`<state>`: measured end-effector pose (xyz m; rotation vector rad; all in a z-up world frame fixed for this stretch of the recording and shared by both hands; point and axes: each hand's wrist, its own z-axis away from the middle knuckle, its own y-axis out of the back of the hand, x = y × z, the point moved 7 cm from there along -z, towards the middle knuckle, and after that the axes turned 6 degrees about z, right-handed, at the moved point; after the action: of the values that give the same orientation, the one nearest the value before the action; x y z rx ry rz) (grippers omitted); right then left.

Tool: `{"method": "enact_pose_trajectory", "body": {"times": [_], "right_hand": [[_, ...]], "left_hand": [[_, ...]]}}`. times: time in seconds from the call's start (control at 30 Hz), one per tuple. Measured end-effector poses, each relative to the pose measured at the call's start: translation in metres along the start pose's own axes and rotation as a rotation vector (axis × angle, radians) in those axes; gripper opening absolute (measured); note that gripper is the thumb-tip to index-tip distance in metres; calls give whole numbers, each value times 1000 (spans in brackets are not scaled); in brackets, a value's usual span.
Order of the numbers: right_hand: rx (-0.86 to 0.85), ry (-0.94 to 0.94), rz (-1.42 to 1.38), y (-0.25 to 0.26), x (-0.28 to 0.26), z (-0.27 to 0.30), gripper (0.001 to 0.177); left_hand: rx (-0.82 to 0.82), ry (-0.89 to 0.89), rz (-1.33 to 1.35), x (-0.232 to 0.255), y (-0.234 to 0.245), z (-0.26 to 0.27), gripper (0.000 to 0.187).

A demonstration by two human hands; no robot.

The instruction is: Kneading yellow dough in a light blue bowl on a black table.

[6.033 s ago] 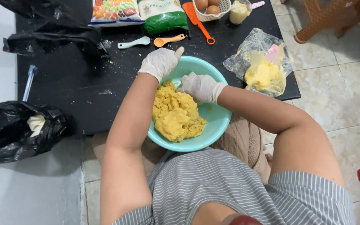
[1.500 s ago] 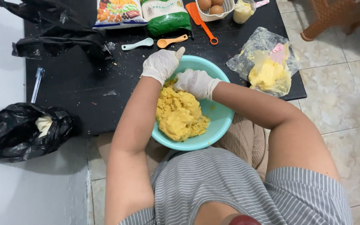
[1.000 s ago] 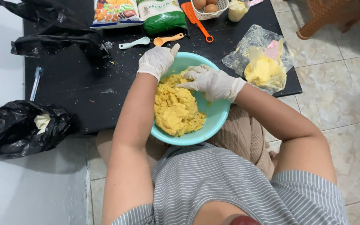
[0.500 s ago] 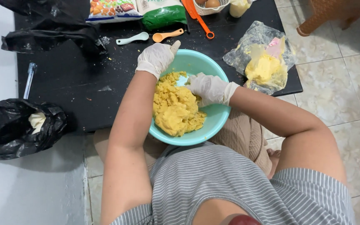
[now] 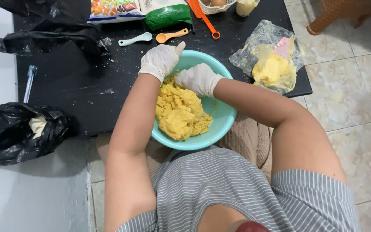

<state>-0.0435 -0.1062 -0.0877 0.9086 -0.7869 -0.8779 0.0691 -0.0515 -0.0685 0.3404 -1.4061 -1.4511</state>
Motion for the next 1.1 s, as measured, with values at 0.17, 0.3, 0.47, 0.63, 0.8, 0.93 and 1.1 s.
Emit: {"method": "enact_pose_trajectory", "body": {"times": [0.17, 0.3, 0.47, 0.63, 0.8, 0.93, 1.1], "right_hand": [[-5, -50, 20, 0, 3, -22, 28], [-9, -121, -15, 8, 6, -9, 36], [340, -123, -277, 37, 16, 54, 61], [252, 1, -359, 29, 23, 92, 97], [466, -30, -352, 26, 33, 120, 54], [334, -49, -456, 62, 10, 116, 68], [-308, -257, -168, 4, -7, 77, 119]], "left_hand": [[-15, 36, 18, 2, 6, 7, 84], [-51, 57, 9, 7, 12, 10, 86], [-50, -27, 29, 7, 19, 22, 90], [-120, -18, 72, 25, 39, 50, 86], [-55, -49, -8, 20, 36, 43, 88], [-20, -40, 16, 10, 24, 26, 84], [-44, -56, 1, 26, 42, 49, 86]]}}
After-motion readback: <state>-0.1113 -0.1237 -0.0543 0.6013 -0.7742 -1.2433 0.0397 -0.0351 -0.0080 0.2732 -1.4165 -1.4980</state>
